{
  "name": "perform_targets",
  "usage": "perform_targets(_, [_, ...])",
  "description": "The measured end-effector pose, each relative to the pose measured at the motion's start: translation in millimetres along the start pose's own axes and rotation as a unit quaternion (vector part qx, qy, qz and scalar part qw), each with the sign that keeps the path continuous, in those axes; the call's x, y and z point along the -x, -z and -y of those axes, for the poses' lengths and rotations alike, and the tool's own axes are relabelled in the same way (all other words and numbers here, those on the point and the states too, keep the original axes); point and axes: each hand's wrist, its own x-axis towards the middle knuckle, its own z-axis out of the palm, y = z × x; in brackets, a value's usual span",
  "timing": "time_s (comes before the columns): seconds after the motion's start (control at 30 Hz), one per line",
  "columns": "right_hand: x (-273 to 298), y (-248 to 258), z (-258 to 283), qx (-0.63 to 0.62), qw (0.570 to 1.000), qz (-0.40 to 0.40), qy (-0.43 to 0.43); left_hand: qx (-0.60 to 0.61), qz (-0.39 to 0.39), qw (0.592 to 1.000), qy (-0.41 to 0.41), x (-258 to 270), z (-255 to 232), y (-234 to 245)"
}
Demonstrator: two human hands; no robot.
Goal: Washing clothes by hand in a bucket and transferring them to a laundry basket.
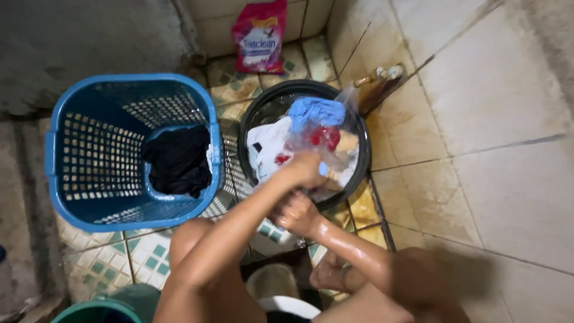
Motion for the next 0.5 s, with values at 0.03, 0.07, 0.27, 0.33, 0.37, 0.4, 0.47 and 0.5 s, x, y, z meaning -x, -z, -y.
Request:
perform_targets(0.03, [7,-16,2,-0.004,1.0,0.002,-0.002,0.003,0.002,1.0,0.003,1,1,-17])
perform_targets(0.07, [14,-32,1,-0.031,0.999,0.005,-0.028,-0.054,-0.027,0.998,0.012,0,1,-33])
perform_targets(0.27, [9,-67,-2,0.1,0.971,0.216,0.004,-0.121,-0.103,0.985,0.071,-14,21,-97])
perform_targets(0.33, [21,-78,-7,0.052,0.95,0.309,-0.006,-0.128,-0.111,0.982,0.079,-19,25,-107])
perform_targets(0.37, [26,-82,-8,0.046,0.945,0.324,-0.007,-0.134,-0.116,0.981,0.081,-21,26,-109])
perform_targets(0.4, [31,-85,-9,0.041,0.94,0.339,-0.009,-0.14,-0.121,0.979,0.081,-23,28,-110])
perform_targets(0.47, [28,-64,-17,-0.005,0.959,0.277,-0.05,-0.105,-0.132,0.982,0.085,-28,35,-93])
perform_targets(0.5, [26,-53,-21,-0.053,0.971,0.215,-0.09,-0.069,-0.142,0.983,0.089,-31,38,-85])
